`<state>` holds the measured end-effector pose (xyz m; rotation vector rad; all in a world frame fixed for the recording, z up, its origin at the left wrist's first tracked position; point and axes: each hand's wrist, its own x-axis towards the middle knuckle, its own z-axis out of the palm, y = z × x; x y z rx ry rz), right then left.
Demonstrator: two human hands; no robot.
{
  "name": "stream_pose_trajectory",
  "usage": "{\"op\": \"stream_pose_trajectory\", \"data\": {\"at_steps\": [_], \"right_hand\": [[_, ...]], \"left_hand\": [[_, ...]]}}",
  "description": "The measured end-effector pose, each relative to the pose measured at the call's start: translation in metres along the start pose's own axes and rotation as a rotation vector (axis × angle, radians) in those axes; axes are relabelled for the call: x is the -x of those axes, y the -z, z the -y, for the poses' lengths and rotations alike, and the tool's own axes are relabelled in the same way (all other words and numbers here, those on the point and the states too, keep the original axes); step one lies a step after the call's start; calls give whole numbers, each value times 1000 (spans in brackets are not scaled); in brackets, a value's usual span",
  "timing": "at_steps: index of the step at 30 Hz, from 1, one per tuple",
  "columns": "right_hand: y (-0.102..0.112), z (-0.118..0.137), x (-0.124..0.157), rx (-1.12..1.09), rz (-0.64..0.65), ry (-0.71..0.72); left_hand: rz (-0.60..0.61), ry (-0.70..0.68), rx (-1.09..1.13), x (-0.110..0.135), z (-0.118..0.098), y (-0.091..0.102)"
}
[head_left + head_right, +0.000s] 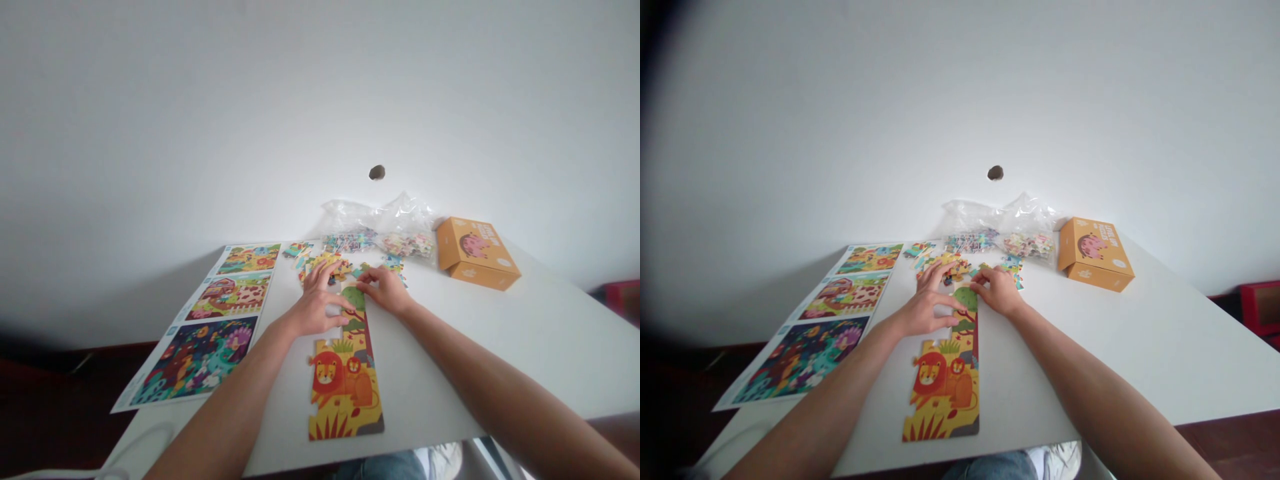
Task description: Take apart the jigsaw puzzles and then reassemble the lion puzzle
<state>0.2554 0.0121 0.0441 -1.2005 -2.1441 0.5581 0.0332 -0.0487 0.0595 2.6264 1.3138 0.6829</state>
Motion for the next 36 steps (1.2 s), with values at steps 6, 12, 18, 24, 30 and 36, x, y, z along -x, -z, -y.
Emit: {"op": "stream_pose_trajectory", "data": {"at_steps": [6,12,18,24,30,36], "right_hand": [[-1,-5,-1,61,-28,49],[-3,-5,0,110,-41,30],[-4,-7,-1,147,-35,-5],[-5,-8,-1,164,-20,-25],[-4,-6,0,192,3,-32],[-4,-4,1,198,14,-41]], "left_hand": [[10,-4,9,-1,0,0],[37,17,23,-1,-1,0],[49,22,22,-1,-1,0],[61,15,33,-2,-1,1],[64,13,39,-3,-3,1],[64,13,43,-2,-2,1]]}}
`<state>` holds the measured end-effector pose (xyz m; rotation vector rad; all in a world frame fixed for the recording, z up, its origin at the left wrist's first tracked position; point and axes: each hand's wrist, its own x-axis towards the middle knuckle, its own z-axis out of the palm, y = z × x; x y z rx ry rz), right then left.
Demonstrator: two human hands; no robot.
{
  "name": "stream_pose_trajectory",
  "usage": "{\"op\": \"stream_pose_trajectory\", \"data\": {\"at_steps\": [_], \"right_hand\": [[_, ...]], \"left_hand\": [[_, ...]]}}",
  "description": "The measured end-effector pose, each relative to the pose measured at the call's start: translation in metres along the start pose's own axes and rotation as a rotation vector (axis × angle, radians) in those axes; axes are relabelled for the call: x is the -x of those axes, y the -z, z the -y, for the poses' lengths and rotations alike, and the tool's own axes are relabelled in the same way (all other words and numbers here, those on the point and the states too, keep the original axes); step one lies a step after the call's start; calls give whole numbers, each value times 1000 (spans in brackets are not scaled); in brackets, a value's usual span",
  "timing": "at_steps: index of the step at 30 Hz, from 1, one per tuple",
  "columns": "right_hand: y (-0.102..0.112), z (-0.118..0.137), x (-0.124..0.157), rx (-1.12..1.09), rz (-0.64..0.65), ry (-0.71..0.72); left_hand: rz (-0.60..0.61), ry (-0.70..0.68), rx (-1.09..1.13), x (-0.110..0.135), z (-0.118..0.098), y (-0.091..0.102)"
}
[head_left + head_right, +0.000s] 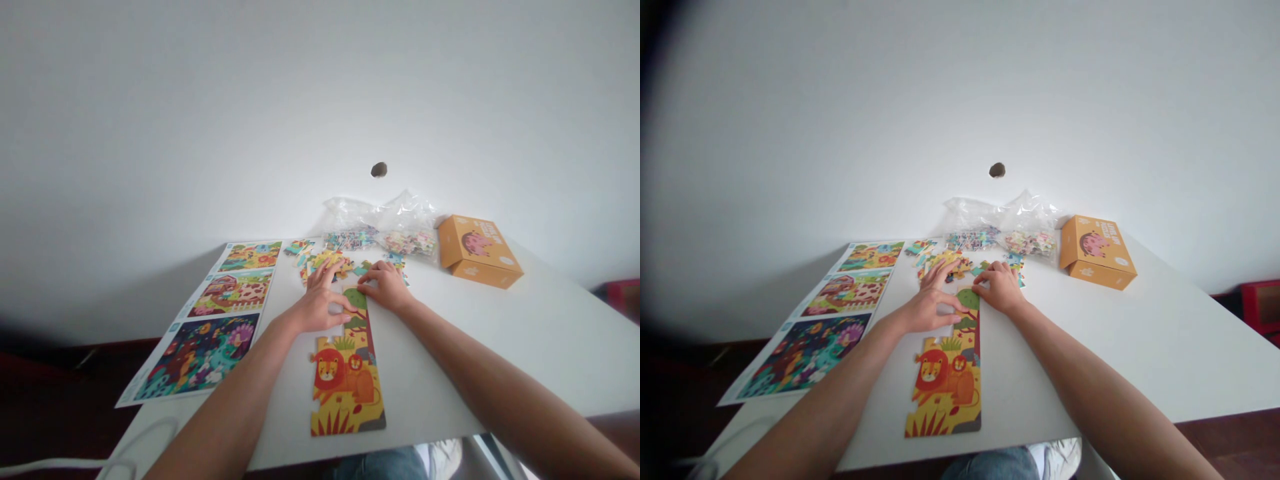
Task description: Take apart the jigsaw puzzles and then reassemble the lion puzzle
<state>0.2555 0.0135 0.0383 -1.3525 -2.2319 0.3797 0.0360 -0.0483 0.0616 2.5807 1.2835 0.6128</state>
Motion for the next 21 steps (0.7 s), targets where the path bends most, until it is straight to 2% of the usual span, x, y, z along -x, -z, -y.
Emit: {"op": "stream_pose_trajectory", "data": {"at_steps": [4,8,11,13,17,21], "right_hand": [[2,2,2,-20,-21,24],[8,7,4,-80,-68,161],[11,10,7,-58,-10,242],[11,11,7,-29,36,243],[9,11,7,-16,27,231],[10,11,8,11,71,246]], "left_hand": [[6,1,2,0,0,0],[15,2,2,0,0,0],[16,3,0,0,0,0],[12,4,1,0,-1,0],[8,2,1,-1,-1,0],[2,-12,-6,-1,-1,0]]}}
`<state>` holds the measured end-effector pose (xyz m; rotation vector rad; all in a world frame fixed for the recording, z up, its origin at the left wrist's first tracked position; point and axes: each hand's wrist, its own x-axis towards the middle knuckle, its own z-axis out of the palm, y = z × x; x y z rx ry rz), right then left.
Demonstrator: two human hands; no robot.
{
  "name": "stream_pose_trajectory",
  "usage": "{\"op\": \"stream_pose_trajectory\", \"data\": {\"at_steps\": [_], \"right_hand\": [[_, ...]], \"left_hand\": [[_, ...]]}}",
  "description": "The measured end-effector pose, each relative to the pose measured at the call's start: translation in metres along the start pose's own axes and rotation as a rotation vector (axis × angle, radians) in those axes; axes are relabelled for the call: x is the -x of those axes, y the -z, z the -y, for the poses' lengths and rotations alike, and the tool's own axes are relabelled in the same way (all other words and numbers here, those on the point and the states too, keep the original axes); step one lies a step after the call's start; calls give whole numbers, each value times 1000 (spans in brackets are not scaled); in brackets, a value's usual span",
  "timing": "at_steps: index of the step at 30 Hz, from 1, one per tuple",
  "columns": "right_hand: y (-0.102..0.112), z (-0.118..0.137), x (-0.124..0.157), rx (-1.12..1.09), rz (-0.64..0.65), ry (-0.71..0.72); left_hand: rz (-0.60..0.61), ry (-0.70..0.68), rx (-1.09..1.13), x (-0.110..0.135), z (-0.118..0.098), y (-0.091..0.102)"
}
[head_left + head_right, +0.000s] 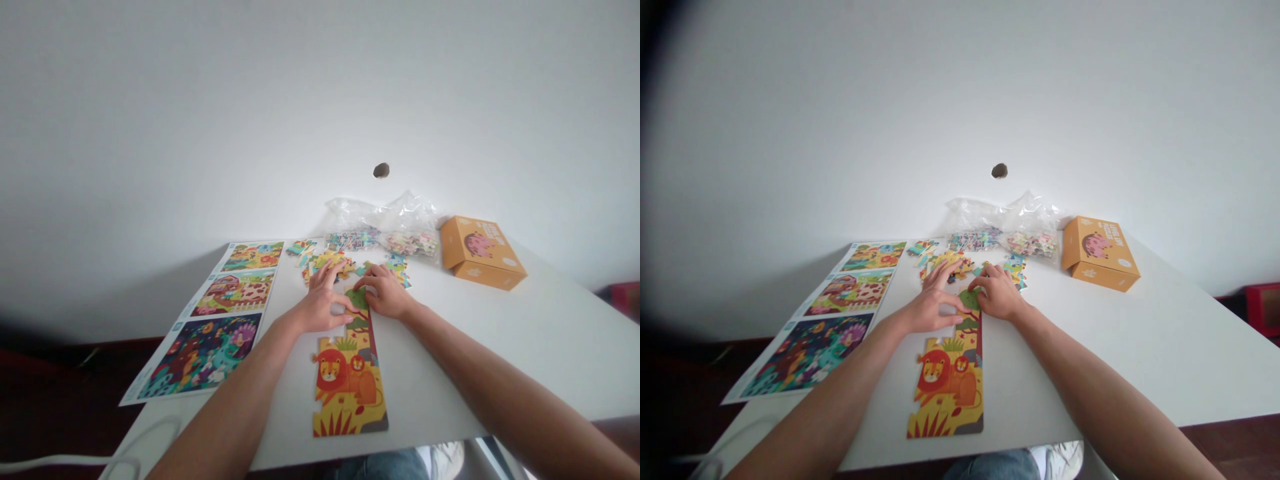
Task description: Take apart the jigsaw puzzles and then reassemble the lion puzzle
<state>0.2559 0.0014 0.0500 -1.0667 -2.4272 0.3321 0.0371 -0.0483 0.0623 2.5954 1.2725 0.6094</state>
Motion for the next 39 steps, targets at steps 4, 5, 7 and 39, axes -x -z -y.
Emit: {"op": "stream_pose_trajectory", "data": {"at_steps": [4,5,7,39], "right_hand": [[3,2,1,5,17,14],[4,3,1,9,27,20],[5,4,2,12,39,37],[7,0,7,-100,50,157]], "left_hand": [[-3,4,0,0,-1,0],[-2,5,0,0,-1,0],[-1,5,0,0,-2,1],[395,94,63,4,2,19]]}}
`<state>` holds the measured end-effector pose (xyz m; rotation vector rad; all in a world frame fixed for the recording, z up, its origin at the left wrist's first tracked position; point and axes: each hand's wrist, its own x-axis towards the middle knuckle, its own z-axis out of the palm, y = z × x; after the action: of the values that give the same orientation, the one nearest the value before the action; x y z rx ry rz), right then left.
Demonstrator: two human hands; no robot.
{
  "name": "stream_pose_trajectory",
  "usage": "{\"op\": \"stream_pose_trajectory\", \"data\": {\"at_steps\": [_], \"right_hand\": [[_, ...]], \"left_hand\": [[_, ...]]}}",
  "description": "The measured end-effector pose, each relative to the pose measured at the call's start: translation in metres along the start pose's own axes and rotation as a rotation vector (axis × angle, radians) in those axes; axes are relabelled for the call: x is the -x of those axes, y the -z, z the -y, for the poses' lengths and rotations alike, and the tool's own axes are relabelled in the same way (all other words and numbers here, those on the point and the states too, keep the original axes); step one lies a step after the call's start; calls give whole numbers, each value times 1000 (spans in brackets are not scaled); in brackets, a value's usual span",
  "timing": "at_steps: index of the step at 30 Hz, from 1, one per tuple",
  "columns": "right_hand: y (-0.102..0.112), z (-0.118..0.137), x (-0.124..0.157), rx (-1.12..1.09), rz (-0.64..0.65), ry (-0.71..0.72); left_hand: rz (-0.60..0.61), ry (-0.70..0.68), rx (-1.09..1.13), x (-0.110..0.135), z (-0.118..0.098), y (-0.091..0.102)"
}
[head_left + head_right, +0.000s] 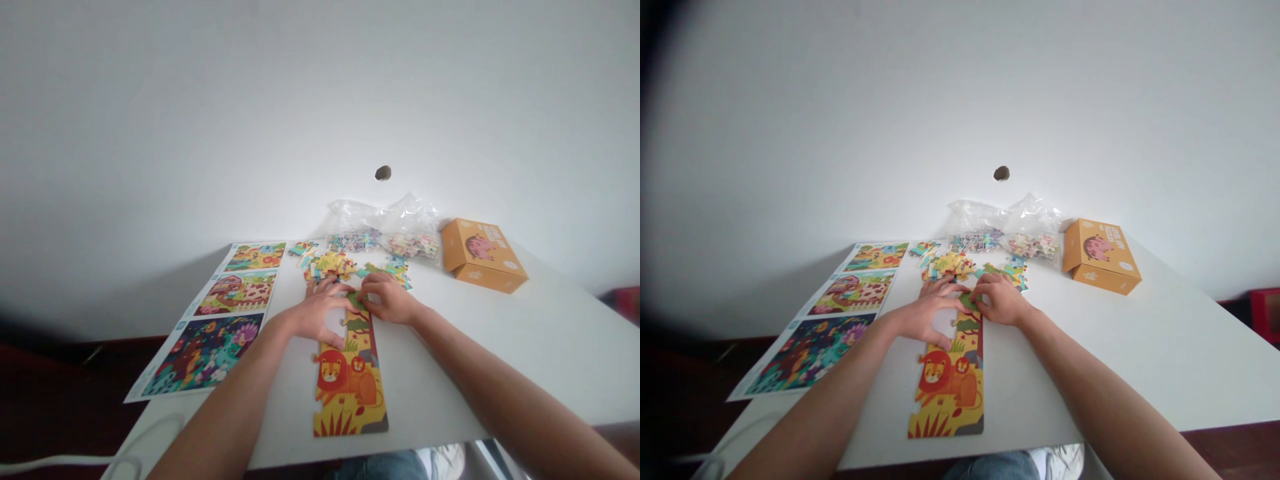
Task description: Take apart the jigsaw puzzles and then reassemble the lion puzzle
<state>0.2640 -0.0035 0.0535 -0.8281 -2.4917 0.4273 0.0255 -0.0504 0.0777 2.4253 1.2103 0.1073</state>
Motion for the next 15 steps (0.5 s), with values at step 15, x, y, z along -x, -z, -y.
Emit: {"op": "stream_pose_trajectory", "data": {"at_steps": [15], "right_hand": [[9,-3,-1,45,23,-5]], "left_hand": [[-53,-35,-34,-4,0,-10]]}}
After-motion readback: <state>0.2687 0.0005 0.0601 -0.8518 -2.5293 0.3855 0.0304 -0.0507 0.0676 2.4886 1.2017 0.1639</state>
